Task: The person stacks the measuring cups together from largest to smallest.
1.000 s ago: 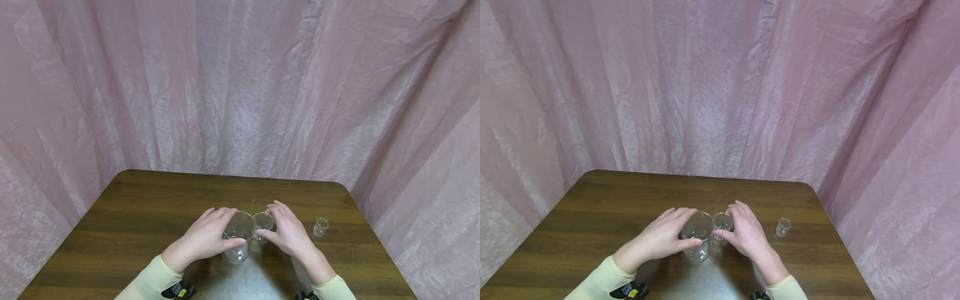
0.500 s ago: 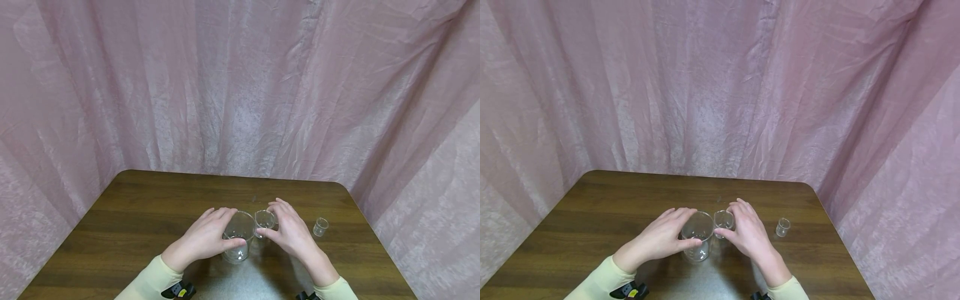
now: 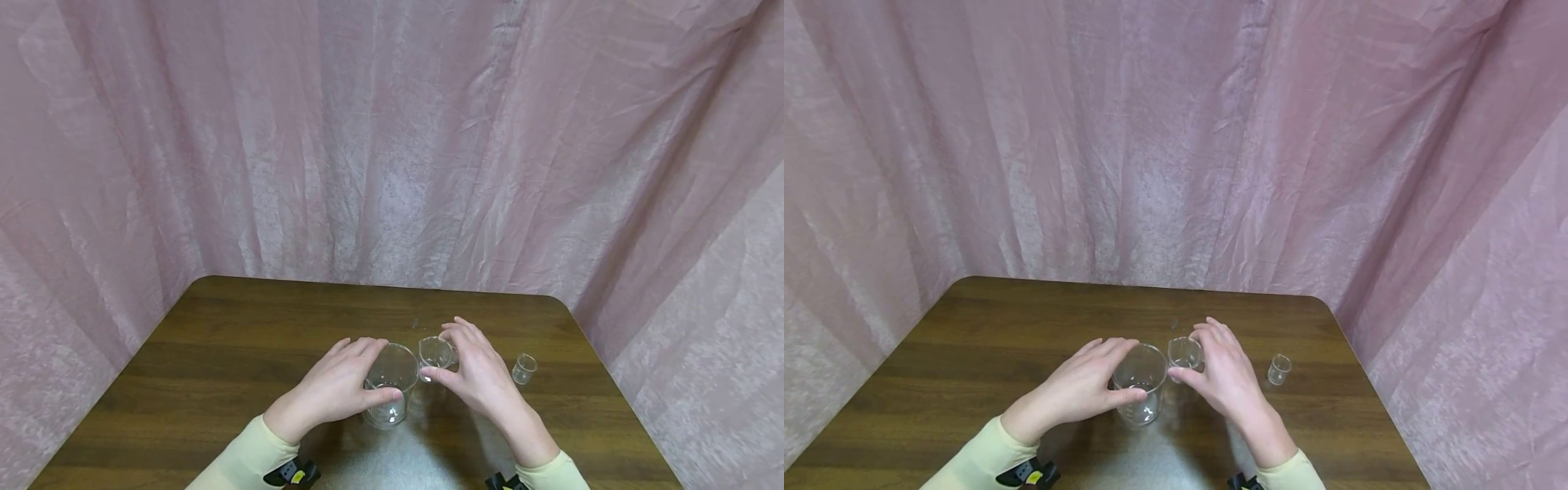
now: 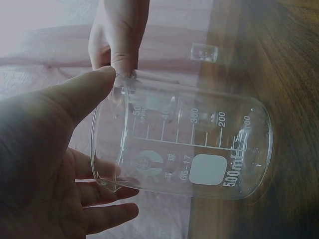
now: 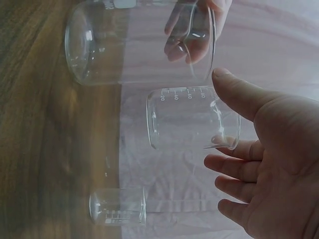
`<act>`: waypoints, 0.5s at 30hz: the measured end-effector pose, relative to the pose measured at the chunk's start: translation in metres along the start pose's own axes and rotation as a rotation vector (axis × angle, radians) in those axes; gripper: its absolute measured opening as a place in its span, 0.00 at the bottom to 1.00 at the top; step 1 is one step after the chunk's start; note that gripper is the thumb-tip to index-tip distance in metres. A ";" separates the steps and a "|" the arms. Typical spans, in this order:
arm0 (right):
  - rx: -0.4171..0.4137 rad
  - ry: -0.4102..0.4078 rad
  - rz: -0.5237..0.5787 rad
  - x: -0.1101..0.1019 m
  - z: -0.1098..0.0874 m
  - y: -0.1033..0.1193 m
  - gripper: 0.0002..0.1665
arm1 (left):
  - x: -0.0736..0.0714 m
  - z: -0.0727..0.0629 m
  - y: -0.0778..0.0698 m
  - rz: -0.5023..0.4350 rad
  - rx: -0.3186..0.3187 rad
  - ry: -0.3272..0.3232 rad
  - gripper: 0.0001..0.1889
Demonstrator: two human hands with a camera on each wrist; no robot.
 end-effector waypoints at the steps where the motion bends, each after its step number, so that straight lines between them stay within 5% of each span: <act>1: -0.001 -0.001 0.001 0.000 0.000 0.000 0.36 | 0.000 0.000 0.000 -0.002 0.000 0.000 0.44; 15: -0.001 -0.019 0.004 -0.006 0.000 0.006 0.36 | 0.000 0.000 -0.001 0.007 0.014 0.001 0.44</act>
Point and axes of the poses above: each hand's wrist, its own z-axis towards the middle knuckle, its own x-axis out of the palm, y = z × x, the point moved 3 cm from there along z, towards the middle knuckle, and after that the axes turned 11 degrees about -y, right-handed, at the moved point
